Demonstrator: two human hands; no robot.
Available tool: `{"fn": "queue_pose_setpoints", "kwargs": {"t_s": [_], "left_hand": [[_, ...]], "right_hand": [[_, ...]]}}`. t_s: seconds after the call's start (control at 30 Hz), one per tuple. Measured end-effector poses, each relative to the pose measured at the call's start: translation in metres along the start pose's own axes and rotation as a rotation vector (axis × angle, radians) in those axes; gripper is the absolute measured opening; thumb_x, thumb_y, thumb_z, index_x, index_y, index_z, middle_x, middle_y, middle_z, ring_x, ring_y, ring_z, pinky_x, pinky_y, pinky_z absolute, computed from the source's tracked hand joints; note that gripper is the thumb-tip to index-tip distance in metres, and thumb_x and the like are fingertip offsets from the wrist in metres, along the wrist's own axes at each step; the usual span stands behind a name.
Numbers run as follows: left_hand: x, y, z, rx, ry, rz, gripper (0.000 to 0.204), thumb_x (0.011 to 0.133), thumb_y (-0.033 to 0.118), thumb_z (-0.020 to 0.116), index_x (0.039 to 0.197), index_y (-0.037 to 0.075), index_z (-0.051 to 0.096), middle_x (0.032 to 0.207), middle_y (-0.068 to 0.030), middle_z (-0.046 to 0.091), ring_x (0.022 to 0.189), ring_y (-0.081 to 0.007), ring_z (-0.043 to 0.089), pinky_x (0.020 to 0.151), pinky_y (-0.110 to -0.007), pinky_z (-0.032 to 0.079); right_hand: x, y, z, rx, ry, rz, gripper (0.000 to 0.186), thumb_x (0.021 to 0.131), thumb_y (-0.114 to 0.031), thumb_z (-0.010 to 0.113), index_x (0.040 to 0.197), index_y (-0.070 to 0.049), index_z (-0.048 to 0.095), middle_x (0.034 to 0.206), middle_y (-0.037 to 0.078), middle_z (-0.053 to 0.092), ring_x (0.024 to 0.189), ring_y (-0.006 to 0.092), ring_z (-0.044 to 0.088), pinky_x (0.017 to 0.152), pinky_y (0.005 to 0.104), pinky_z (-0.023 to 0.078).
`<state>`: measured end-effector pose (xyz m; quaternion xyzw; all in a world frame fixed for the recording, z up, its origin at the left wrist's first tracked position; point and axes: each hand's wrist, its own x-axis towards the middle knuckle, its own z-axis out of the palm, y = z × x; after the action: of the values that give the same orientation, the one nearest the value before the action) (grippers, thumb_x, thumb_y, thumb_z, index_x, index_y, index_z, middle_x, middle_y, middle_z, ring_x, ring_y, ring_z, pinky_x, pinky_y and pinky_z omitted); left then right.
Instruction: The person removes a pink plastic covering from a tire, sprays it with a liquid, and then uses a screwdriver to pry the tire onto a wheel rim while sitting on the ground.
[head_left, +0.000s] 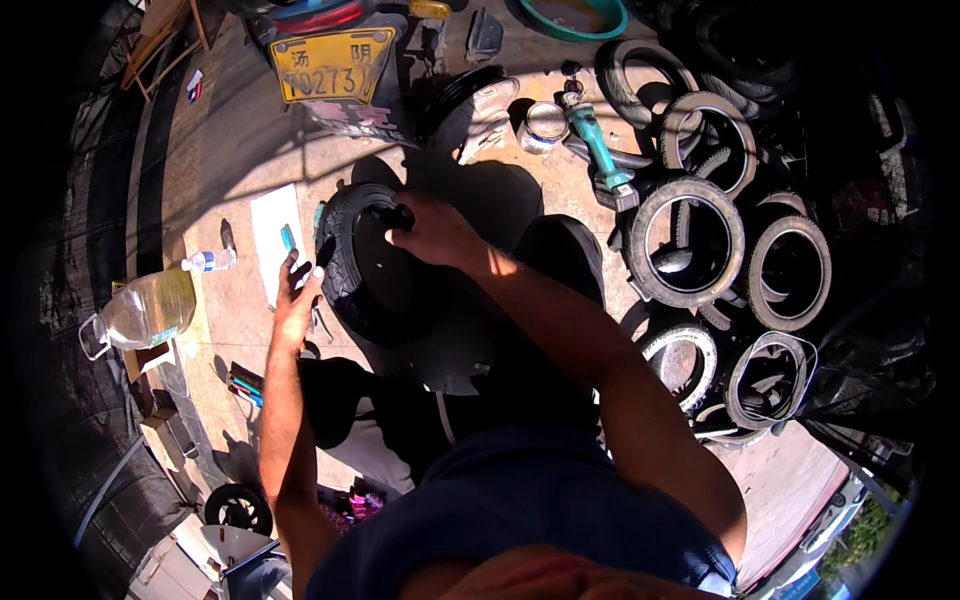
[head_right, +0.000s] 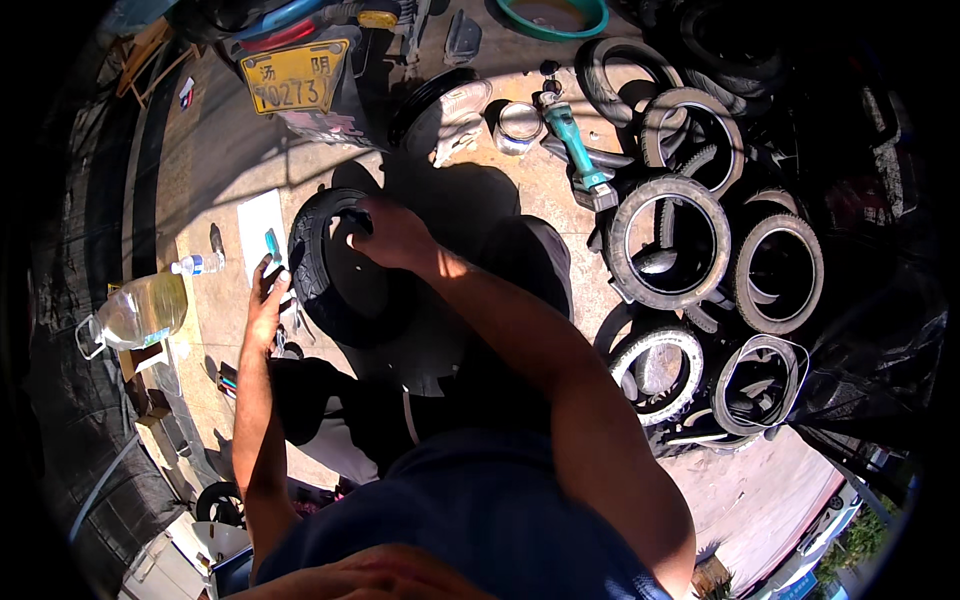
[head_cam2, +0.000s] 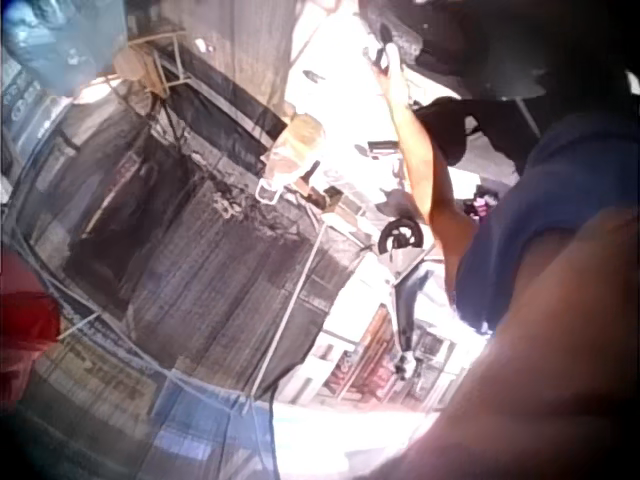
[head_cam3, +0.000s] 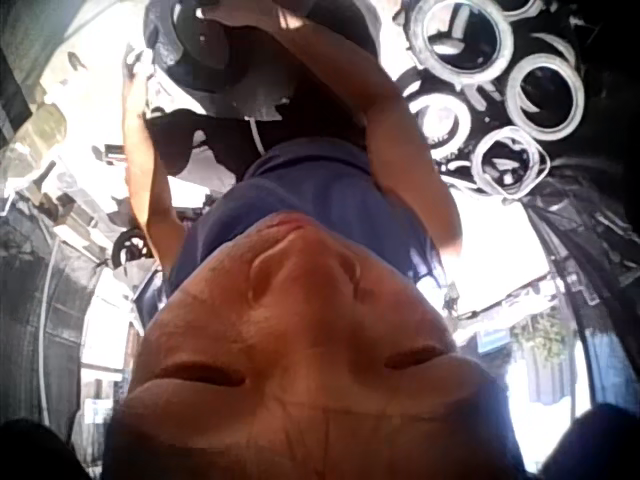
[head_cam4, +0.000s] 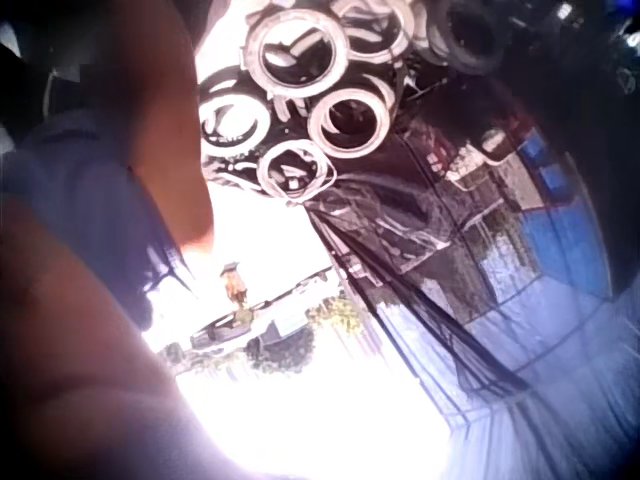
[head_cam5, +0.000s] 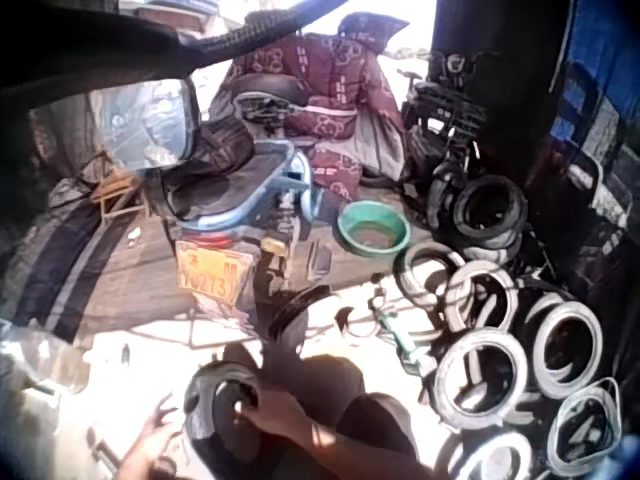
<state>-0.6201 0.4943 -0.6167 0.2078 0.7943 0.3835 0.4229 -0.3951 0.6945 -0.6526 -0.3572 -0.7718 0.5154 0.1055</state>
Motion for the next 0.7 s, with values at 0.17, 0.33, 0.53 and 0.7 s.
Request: {"fn": "queue_pose_setpoints", "kwargs": {"t_s": [0.17, 0.33, 0.53, 0.7], "left_hand": [[0.035, -0.065, 0.025, 0.501, 0.435, 0.269, 0.100, 0.079, 0.040, 0.088, 0.152, -0.002, 0.035, 0.147, -0.0305, 0.044, 0.136, -0.0434, 0.047, 0.116, -0.049, 0.037], [0.037, -0.041, 0.080, 0.871, 0.608, 0.248, 0.090, 0.084, 0.047, 0.080, 0.151, 0.004, 0.040, 0.141, -0.0295, 0.049, 0.131, -0.0472, 0.050, 0.110, -0.055, 0.040], [0.037, 0.009, 0.122, 0.930, 0.568, 0.313, 0.085, 0.085, 0.042, 0.081, 0.149, 0.003, 0.042, 0.136, -0.0288, 0.054, 0.124, -0.0465, 0.057, 0.103, -0.052, 0.047], [0.055, 0.022, 0.132, 0.985, 0.539, 0.377, 0.083, 0.082, 0.043, 0.082, 0.149, 0.009, 0.046, 0.137, -0.0247, 0.058, 0.123, -0.0456, 0.059, 0.101, -0.052, 0.050]], "right_hand": [[0.064, 0.164, -0.131, -0.640, 0.440, 0.214, 0.083, 0.075, -0.041, 0.083, 0.139, -0.003, 0.048, 0.118, 0.020, 0.060, 0.112, 0.0384, 0.063, 0.091, 0.0475, 0.055], [0.109, 0.259, -0.207, -0.878, 0.140, 0.358, 0.117, 0.067, -0.042, 0.090, 0.161, -0.022, 0.024, 0.156, 0.018, 0.038, 0.138, 0.0382, 0.046, 0.112, 0.0499, 0.042], [0.026, 0.259, -0.189, -0.707, 0.101, 0.420, 0.111, 0.066, -0.036, 0.090, 0.156, -0.016, 0.029, 0.142, 0.020, 0.045, 0.136, 0.0388, 0.048, 0.110, 0.0483, 0.044], [-0.177, 0.302, -0.148, -0.625, 0.150, 0.355, 0.108, 0.060, -0.030, 0.089, 0.150, -0.008, 0.036, 0.135, 0.022, 0.048, 0.119, 0.0418, 0.056, 0.103, 0.0492, 0.047]]}}
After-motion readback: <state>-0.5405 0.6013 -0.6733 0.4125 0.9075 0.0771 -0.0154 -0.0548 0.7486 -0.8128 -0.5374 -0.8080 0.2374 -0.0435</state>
